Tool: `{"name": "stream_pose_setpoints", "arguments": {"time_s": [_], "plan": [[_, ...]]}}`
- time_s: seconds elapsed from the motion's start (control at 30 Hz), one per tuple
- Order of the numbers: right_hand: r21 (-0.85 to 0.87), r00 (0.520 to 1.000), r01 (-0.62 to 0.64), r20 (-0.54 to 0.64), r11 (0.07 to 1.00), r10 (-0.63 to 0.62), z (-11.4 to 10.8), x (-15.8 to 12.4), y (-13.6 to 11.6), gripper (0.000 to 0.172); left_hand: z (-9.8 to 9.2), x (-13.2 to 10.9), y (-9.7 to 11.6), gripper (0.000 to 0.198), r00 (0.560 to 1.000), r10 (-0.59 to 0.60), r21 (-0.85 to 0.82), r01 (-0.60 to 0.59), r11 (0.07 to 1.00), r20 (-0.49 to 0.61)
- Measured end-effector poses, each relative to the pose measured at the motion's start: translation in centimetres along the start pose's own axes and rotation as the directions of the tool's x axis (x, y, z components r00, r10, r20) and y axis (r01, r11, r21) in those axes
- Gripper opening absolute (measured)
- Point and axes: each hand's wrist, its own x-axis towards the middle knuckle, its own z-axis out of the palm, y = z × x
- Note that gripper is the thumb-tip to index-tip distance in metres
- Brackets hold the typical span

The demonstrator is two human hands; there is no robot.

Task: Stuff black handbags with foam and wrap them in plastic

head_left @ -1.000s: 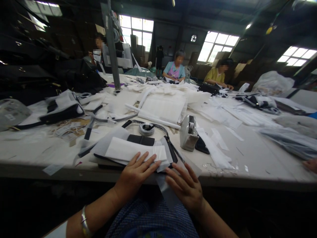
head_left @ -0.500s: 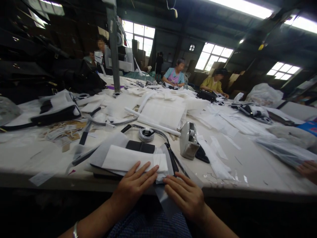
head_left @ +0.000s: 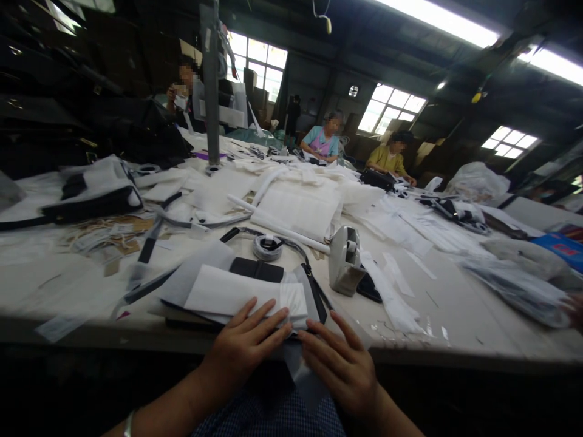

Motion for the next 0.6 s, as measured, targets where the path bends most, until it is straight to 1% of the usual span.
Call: {"name": "stream_pose_setpoints", "arguments": {"time_s": [0.17,0.3,0.47,0.6], "plan": [[0.041,1.0,-0.004,0.028,0.999,0.003,0.8,0.7,1.1,0.018,0.0,0.1,0.0,0.035,1.0,0.003,0.014,-0.003,1.0,0.025],[0.086,1.0,-0.028,0.013,0.996,0.027,1.5,1.3,1.8,0.022,0.1,0.0,0.1,0.037,0.999,0.003,0.037,-0.004,0.999,0.034],[0.102,0.989,-0.14,0.06,0.985,0.134,1.9,2.0,2.3,0.017,-0.5,0.5,0.1,0.033,1.0,0.015,0.014,-0.015,1.0,-0.021],[0.114,0.959,-0.276,0.103,0.954,0.265,2.4,2.2,2.4,0.017,-0.9,1.0,0.0,0.028,0.996,0.021,-0.033,-0.024,0.999,-0.082]]}}
